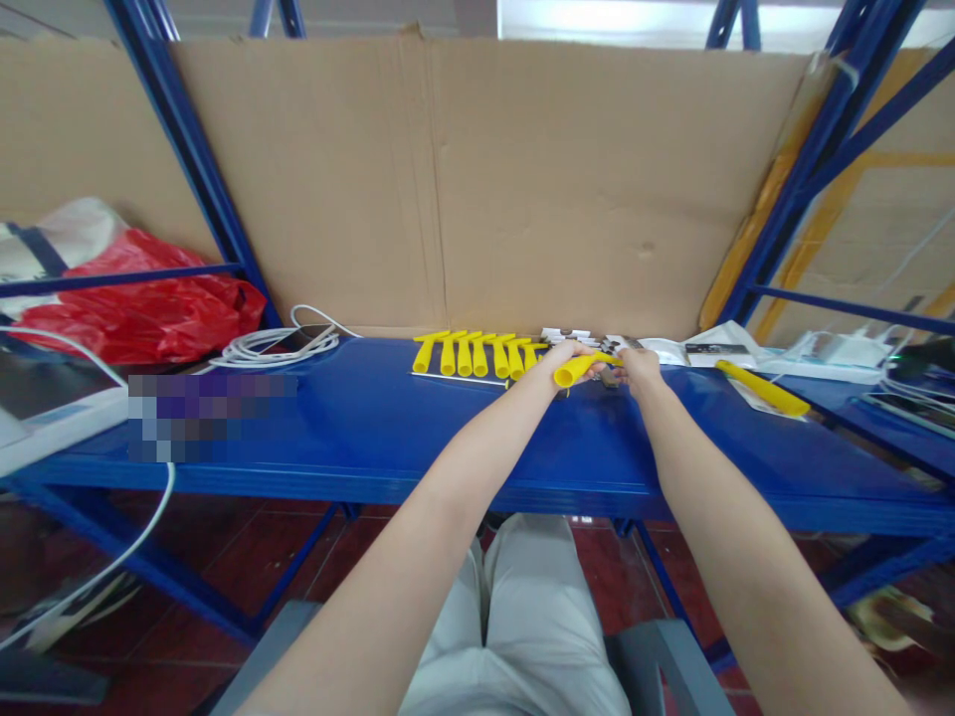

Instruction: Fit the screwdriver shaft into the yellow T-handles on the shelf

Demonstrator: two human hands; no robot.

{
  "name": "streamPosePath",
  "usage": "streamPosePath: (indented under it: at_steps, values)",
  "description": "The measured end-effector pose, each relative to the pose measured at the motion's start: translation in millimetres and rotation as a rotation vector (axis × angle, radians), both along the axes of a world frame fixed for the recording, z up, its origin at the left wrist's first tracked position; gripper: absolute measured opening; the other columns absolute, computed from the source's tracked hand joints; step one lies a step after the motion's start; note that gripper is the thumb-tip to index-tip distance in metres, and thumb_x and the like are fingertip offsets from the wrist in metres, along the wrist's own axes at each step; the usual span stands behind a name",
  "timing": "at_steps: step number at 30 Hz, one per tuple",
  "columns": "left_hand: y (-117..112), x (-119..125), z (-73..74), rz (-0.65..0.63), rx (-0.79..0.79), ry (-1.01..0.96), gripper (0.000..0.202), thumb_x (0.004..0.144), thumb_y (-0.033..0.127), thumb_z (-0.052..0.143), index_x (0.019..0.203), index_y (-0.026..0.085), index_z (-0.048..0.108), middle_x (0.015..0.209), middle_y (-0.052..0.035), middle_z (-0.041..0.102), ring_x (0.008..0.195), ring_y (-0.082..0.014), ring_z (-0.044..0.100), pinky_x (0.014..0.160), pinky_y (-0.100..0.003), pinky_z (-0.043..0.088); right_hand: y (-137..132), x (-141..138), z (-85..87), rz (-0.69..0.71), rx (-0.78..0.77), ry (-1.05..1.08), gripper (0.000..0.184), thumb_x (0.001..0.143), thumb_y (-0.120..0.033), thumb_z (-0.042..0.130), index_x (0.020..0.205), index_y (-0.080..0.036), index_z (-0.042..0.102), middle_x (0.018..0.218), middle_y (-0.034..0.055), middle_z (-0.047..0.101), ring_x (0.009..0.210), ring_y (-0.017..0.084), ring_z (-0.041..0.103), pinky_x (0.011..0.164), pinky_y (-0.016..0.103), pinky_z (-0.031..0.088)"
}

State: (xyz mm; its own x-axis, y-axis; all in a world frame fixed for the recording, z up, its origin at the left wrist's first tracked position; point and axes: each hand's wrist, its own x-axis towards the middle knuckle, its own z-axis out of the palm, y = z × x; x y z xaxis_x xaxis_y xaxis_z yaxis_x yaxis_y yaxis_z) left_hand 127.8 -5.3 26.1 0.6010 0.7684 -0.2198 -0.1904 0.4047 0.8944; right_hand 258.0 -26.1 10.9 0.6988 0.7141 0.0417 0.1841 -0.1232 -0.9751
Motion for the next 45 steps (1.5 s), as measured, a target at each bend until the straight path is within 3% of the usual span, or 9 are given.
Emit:
streamPosePath:
  at_steps: [4, 8, 13, 16, 19, 22, 28, 36, 45]
  values:
    - [0, -12, 8.0, 0.033, 0.095, 0.092, 0.038, 0.079, 0.011, 0.055, 0.117, 0.008, 0.058, 0.081, -0.0088, 0.072, 0.049, -0.0102, 0.060, 0.045, -0.018, 0.047, 4, 6, -3.7, 0.051, -0.063, -0.163, 0.032, 0.085, -0.013, 0.049, 0.111, -0.008, 0.067, 0.085, 0.0137, 0.070, 0.061, 0.017, 0.063, 0.053, 0.026, 0.050]
    - [-4, -38, 12.9, 0.244, 0.366, 0.200, 0.051, 0.075, 0.003, 0.053, 0.125, 0.012, 0.057, 0.103, -0.0093, 0.072, 0.054, -0.0093, 0.063, 0.048, -0.019, 0.050, 6, 8, -6.3, 0.211, -0.232, -0.701, 0.025, 0.081, -0.014, 0.055, 0.093, -0.012, 0.076, 0.091, 0.0142, 0.074, 0.089, 0.024, 0.069, 0.077, 0.029, 0.053]
    - [0, -80, 10.1, 0.426, 0.722, 0.283, 0.078, 0.069, -0.005, 0.051, 0.143, 0.018, 0.047, 0.140, -0.0091, 0.058, 0.100, -0.0205, 0.069, 0.074, -0.028, 0.061, 6, 2, -7.4, 0.405, -0.319, -0.899, 0.019, 0.075, -0.012, 0.061, 0.080, -0.016, 0.079, 0.089, 0.0098, 0.076, 0.095, 0.023, 0.069, 0.086, 0.027, 0.050]
    - [3, -105, 5.5, 0.443, 0.980, 0.451, 0.082, 0.068, -0.004, 0.054, 0.147, 0.020, 0.046, 0.150, -0.0079, 0.050, 0.126, -0.0273, 0.057, 0.092, -0.036, 0.057, 6, 1, -9.4, 0.456, -0.329, -0.950, 0.021, 0.076, -0.010, 0.059, 0.080, -0.016, 0.079, 0.088, 0.0086, 0.076, 0.091, 0.020, 0.069, 0.083, 0.025, 0.050]
    - [0, -125, -1.5, 0.397, 1.323, 0.695, 0.079, 0.071, -0.003, 0.051, 0.146, 0.023, 0.049, 0.148, -0.0033, 0.052, 0.140, -0.0233, 0.044, 0.114, -0.037, 0.040, 8, 3, -12.5, 0.459, -0.305, -0.974, 0.023, 0.074, -0.007, 0.057, 0.074, -0.018, 0.077, 0.086, 0.0065, 0.076, 0.089, 0.020, 0.069, 0.083, 0.025, 0.050]
    - [-10, -135, -8.7, 0.307, 1.529, 0.940, 0.079, 0.076, -0.002, 0.048, 0.147, 0.029, 0.046, 0.152, -0.0006, 0.046, 0.141, -0.0212, 0.042, 0.116, -0.040, 0.037, 9, 2, -15.0, 0.474, -0.291, -0.985, 0.026, 0.072, -0.003, 0.056, 0.071, -0.020, 0.076, 0.087, 0.0050, 0.076, 0.092, 0.019, 0.068, 0.087, 0.025, 0.049]
    - [-27, -134, -12.8, 0.211, 1.644, 1.149, 0.076, 0.082, -0.001, 0.043, 0.150, 0.033, 0.040, 0.158, -0.0007, 0.037, 0.136, -0.0229, 0.049, 0.109, -0.041, 0.045, 5, -4, -11.2, 0.403, -0.209, -0.937, 0.031, 0.070, 0.001, 0.055, 0.079, -0.019, 0.078, 0.091, 0.0071, 0.075, 0.096, 0.022, 0.066, 0.089, 0.029, 0.047]
    - [-33, -123, -21.4, 0.082, 1.743, 1.214, 0.073, 0.082, -0.004, 0.040, 0.143, 0.034, 0.050, 0.161, -0.0007, 0.031, 0.134, -0.0234, 0.050, 0.107, -0.041, 0.046, -9, -34, 3.6, 0.513, 0.092, -0.502, 0.024, 0.085, -0.023, 0.055, 0.068, -0.016, 0.071, 0.081, 0.0042, 0.071, 0.081, 0.015, 0.061, 0.077, 0.024, 0.044]
    - [-30, -123, -24.2, 0.092, 1.740, 1.176, 0.074, 0.081, -0.006, 0.041, 0.144, 0.032, 0.049, 0.160, -0.0028, 0.034, 0.137, -0.0218, 0.047, 0.109, -0.040, 0.044, -16, -49, 6.7, 0.619, 0.078, -0.262, 0.010, 0.076, -0.018, 0.063, 0.066, -0.016, 0.064, 0.073, 0.0014, 0.066, 0.070, 0.011, 0.054, 0.065, 0.020, 0.040]
